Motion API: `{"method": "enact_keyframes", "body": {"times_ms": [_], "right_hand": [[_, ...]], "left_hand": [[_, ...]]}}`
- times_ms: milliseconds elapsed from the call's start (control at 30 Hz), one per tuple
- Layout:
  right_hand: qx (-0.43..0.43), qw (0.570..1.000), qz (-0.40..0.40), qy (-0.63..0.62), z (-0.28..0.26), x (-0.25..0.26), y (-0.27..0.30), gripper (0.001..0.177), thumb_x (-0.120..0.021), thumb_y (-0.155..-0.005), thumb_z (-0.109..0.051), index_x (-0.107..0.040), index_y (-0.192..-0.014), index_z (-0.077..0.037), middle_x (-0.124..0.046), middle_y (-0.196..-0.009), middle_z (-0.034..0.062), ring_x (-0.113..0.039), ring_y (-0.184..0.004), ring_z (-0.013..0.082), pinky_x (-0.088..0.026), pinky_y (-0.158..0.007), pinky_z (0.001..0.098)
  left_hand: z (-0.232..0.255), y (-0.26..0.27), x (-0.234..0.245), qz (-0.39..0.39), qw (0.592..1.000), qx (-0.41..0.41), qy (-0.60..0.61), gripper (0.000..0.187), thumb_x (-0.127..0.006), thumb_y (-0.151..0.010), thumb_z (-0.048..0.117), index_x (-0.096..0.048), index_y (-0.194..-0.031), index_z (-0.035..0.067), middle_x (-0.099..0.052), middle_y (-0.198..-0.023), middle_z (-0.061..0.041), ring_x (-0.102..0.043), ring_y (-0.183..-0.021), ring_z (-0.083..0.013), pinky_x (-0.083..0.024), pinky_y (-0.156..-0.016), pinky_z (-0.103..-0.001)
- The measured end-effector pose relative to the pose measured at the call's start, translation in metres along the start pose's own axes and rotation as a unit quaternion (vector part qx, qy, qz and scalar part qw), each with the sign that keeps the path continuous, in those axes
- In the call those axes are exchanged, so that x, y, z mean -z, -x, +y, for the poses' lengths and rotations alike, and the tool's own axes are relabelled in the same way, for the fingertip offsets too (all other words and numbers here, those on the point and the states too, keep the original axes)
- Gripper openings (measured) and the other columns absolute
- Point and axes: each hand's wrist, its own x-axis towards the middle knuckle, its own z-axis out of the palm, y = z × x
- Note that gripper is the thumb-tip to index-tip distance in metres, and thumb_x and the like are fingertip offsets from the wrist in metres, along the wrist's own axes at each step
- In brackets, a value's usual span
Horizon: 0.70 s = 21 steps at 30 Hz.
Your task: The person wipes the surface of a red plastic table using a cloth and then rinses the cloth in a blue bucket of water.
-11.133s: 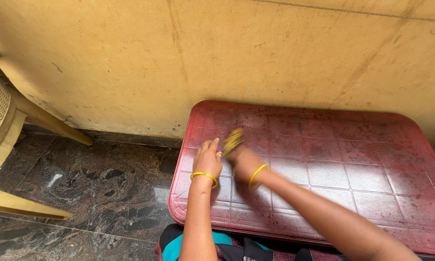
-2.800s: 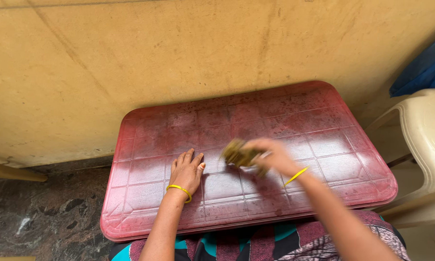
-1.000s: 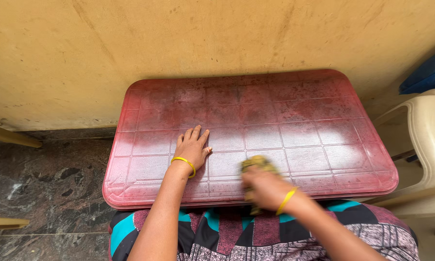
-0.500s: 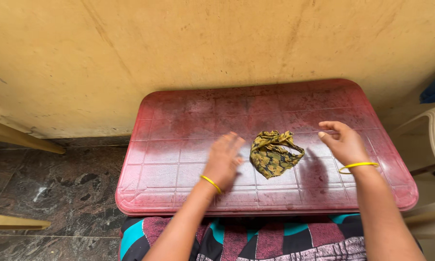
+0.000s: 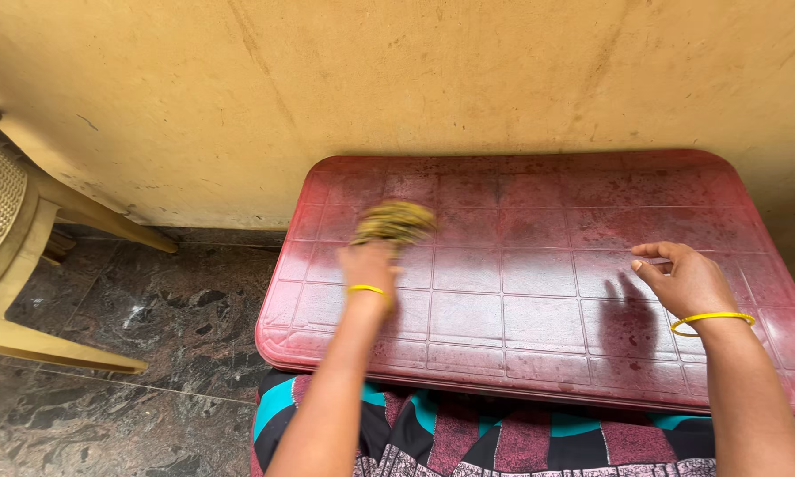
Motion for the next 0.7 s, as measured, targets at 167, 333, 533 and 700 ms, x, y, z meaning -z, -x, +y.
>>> {"method": "enact_keyframes", "body": {"times_ms": [167,333,533,700], "right_hand": [[-0.014,0.999,-0.014,0.045,0.003,0.001,0.003,0.039,-0.074,-0.091,-0.039,-0.077,-0.124,-0.018,-0.077,-0.113,0.0205,-0.073,-0.108,0.0348,-0.056,-0.094,0.0465],[-0.002,0.998,-0.021,0.058,0.003,-0.004,0.004,0.039,-0.074,-0.09,-0.039,-0.079,-0.123,-0.018,-0.078,-0.113,0.0182,-0.073,-0.109,0.0333,-0.056,-0.094,0.0466],[0.005,0.998,-0.035,0.057,0.003,-0.015,0.0,0.039,-0.074,-0.09,-0.038,-0.079,-0.123,-0.018,-0.078,-0.113,0.0182,-0.074,-0.108,0.0333,-0.057,-0.094,0.0459],[-0.009,0.996,-0.038,0.081,0.012,-0.02,-0.013,0.038,-0.074,-0.092,-0.039,-0.078,-0.126,-0.021,-0.078,-0.111,0.0205,-0.074,-0.107,0.0356,-0.056,-0.094,0.0464]], "left_hand": [[-0.057,0.003,0.008,-0.103,0.983,0.146,-0.051,0.033,-0.058,-0.095,0.026,-0.065,-0.125,0.014,-0.073,-0.119,-0.014,-0.069,-0.111,-0.0283,-0.038,-0.11,-0.047],[-0.007,0.01,-0.011,-0.088,0.995,-0.025,0.041,0.021,-0.056,-0.093,0.019,-0.068,-0.109,0.011,-0.074,-0.099,-0.02,-0.074,-0.09,-0.0385,-0.057,-0.076,-0.053],[0.077,0.056,0.024,0.016,0.859,-0.354,0.371,0.036,-0.071,-0.083,0.014,-0.07,-0.119,0.009,-0.07,-0.109,-0.017,-0.064,-0.108,-0.0382,-0.049,-0.096,-0.05],[0.023,0.026,0.011,0.122,0.954,-0.24,0.133,0.055,-0.074,-0.073,0.016,-0.064,-0.128,0.014,-0.066,-0.131,-0.014,-0.058,-0.124,-0.0367,-0.042,-0.106,-0.049]]}}
